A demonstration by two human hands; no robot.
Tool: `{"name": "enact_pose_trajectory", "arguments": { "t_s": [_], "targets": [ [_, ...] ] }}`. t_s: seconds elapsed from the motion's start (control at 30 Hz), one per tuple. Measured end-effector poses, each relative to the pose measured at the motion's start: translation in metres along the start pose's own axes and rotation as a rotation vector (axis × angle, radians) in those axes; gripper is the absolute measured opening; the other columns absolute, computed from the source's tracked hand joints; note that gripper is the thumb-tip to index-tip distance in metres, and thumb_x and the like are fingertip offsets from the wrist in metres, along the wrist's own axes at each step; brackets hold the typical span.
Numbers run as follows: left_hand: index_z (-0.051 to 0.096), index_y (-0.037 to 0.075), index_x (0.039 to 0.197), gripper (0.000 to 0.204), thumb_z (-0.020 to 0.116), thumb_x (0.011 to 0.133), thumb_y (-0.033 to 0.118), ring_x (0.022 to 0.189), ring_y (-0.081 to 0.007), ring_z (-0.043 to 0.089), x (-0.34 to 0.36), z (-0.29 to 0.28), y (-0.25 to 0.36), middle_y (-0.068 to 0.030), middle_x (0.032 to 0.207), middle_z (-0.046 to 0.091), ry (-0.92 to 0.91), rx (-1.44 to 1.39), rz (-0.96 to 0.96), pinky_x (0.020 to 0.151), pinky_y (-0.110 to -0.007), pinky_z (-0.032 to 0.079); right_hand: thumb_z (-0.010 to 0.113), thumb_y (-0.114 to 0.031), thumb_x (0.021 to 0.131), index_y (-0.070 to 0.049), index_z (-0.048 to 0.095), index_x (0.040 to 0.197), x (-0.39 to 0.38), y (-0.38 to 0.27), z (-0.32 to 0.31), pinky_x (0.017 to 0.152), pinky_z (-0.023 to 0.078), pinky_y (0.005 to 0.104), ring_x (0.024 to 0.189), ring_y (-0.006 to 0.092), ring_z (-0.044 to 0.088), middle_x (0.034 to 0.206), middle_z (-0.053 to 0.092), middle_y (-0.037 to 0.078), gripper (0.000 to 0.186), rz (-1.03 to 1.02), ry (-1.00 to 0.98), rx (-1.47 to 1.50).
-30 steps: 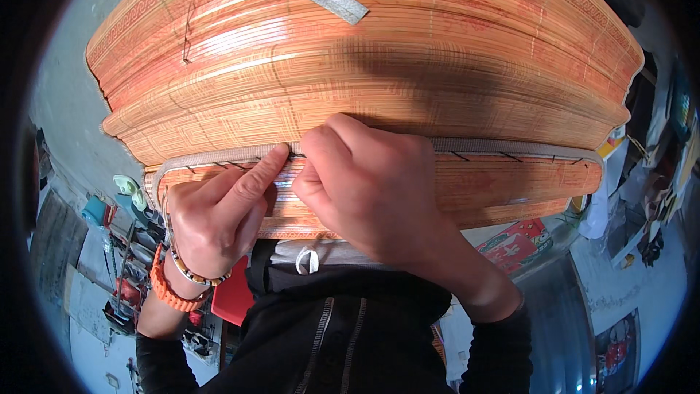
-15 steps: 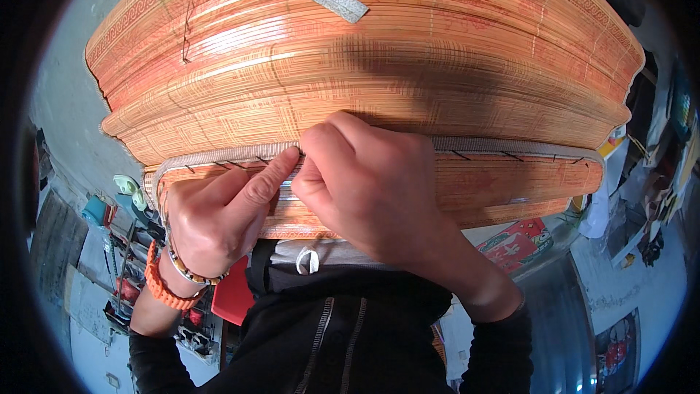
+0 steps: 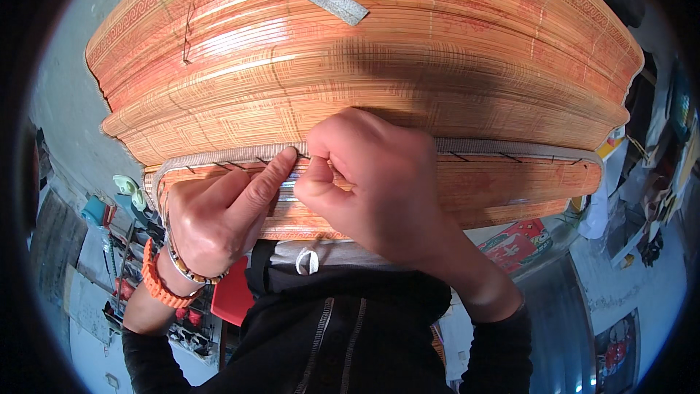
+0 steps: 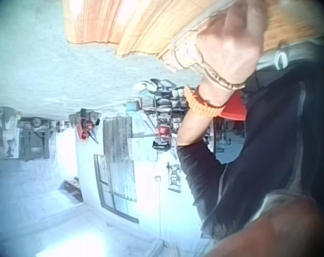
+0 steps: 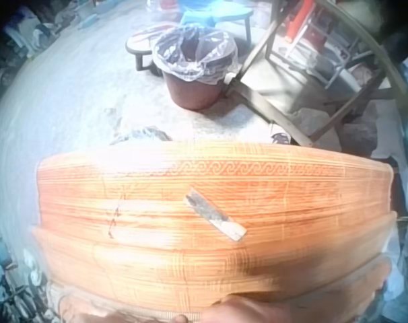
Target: The person sews a strap onto a folded orange mat using a needle and thread. They pull the thread through the material, tie a knot, and then retrieve a spool of black thread to continue the task.
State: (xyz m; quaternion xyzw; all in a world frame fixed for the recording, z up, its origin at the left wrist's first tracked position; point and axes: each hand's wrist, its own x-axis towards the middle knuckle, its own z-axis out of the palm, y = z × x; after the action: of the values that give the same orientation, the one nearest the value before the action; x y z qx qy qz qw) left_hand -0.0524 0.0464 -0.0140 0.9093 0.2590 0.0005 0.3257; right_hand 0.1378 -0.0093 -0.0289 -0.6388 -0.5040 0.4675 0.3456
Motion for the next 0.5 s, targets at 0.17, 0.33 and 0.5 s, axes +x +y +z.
{"name": "enact_pose_trajectory", "arguments": {
  "t_s": [0.17, 0.33, 0.5],
  "targets": [
    [0.061, 0.004, 0.116, 0.052, 0.058, 0.065, 0.009, 0.044, -0.0109, 0.051, 0.001, -0.003, 0.000, 0.0017, 0.056, 0.039, -0.030, 0.040, 0.020, 0.037, -0.026, 0.041, 0.055, 0.013, 0.061, -0.001, 0.051, 0.069, 0.001, 0.002, -0.002, 0.044, 0.023, 0.0213, 0.050, 0.0038, 0.027, 0.056, 0.033, -0.003, 0.017, 0.018, -0.008, 0.022],
    [0.061, 0.004, 0.116, 0.049, 0.060, 0.067, 0.009, 0.044, -0.0105, 0.050, 0.002, -0.002, 0.001, 0.0018, 0.056, 0.039, -0.030, 0.025, 0.015, 0.036, -0.025, 0.040, 0.055, 0.012, 0.062, -0.001, 0.051, 0.068, 0.001, 0.001, -0.004, 0.045, 0.023, 0.0211, 0.051, 0.0032, 0.027, 0.056, 0.032, -0.004, 0.015, 0.048, -0.015, 0.030],
    [0.062, 0.001, 0.109, 0.036, 0.061, 0.073, 0.001, 0.046, -0.0147, 0.056, 0.000, -0.003, -0.003, -0.0018, 0.058, 0.055, 0.040, -0.293, -0.172, 0.042, -0.028, 0.045, 0.062, 0.006, 0.062, -0.004, 0.052, 0.068, 0.001, -0.001, -0.011, 0.044, 0.028, 0.0244, 0.048, 0.0075, 0.035, 0.055, 0.037, -0.001, 0.015, 0.155, -0.087, 0.078]
  ]
}}
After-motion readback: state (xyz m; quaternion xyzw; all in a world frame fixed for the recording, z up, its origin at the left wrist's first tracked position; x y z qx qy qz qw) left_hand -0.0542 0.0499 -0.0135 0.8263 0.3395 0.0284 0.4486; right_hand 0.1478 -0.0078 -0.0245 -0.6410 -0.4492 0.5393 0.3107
